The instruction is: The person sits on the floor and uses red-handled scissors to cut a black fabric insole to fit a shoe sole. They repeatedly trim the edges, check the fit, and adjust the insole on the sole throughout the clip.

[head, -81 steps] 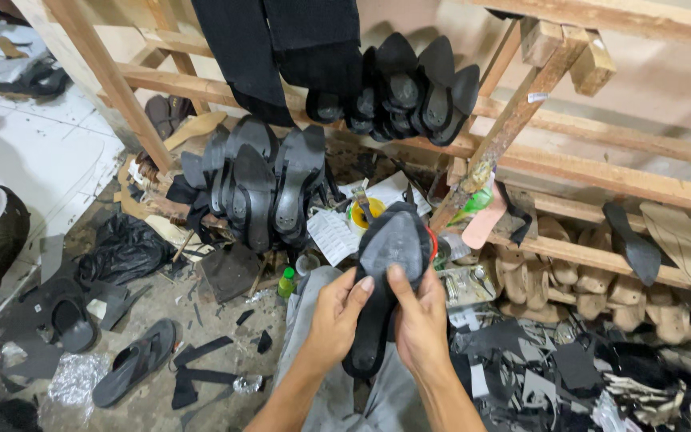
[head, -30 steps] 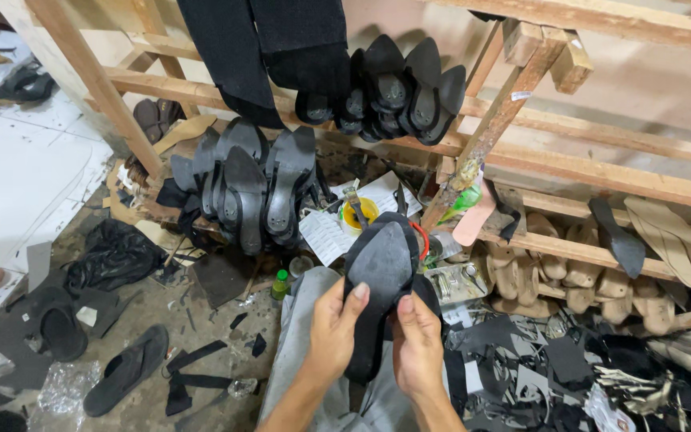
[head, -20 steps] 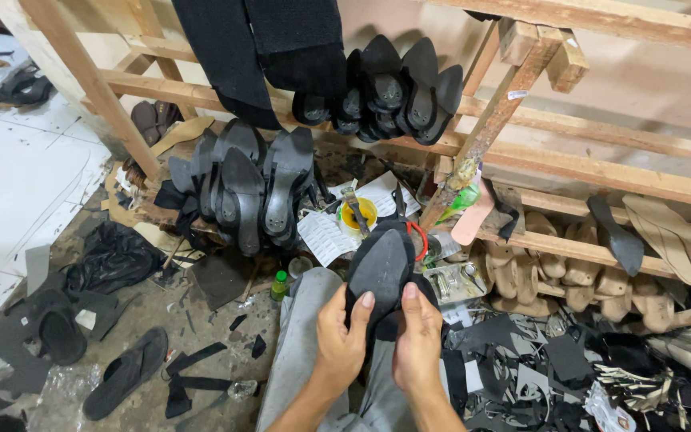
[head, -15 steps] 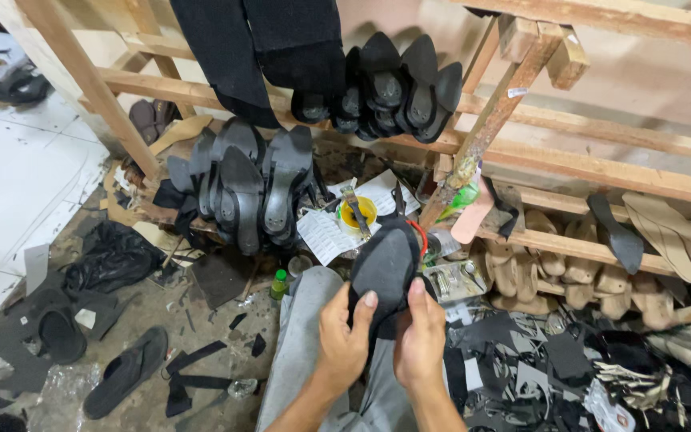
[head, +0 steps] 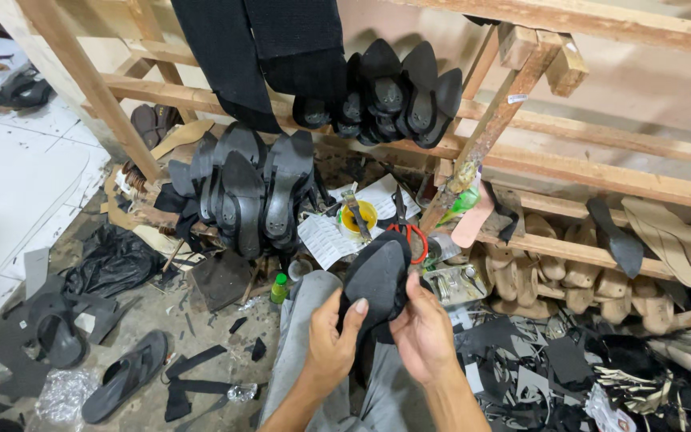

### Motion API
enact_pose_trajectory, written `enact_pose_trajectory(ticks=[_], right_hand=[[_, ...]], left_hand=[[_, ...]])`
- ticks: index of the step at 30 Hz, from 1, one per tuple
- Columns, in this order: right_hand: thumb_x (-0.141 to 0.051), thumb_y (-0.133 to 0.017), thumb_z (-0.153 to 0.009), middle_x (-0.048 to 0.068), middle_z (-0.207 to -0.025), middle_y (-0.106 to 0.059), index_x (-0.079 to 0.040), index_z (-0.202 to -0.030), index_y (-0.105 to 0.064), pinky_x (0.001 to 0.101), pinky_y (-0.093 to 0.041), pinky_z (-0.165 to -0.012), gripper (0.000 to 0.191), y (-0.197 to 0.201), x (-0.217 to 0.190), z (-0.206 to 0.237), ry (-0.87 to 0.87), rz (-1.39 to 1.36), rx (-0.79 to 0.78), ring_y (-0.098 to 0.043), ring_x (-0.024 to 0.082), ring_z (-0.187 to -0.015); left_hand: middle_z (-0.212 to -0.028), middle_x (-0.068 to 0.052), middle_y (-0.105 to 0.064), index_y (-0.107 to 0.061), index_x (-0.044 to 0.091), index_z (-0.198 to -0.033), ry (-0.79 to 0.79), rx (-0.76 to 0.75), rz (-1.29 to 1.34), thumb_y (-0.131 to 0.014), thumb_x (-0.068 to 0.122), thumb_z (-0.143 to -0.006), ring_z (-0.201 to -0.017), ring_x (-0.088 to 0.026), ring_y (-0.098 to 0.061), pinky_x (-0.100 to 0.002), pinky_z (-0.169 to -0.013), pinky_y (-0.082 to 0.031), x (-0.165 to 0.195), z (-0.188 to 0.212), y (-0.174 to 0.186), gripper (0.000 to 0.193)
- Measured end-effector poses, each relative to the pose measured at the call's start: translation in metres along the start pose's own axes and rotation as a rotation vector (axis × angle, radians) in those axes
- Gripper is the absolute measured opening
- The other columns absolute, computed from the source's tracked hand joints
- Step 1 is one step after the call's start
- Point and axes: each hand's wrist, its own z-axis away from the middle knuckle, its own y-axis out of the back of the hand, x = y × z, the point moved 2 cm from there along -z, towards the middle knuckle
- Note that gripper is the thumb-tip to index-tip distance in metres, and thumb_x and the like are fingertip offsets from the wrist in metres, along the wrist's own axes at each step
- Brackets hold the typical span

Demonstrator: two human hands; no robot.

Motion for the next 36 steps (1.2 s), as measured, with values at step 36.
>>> enact_pose_trajectory(ticks=[36], right_hand=[[-0.032,-0.05,-0.104,0.011,-0.106,-0.076,0.005,-0.111,-0.071,0.0353,-0.055,-0.089,0.043,0.012,0.017,-0.011,0.069,0.074,0.004,-0.07,0.018,-0.094]], left_hand=[[-0.094,-0.007,-0.072,-0.066,-0.005,-0.117,0.087,-0.028,-0.093,-0.06,0.018,-0.102,-0.087,-0.01,-0.062,-0.029,-0.078,-0.054,-0.023,0.01,0.012,0.028]])
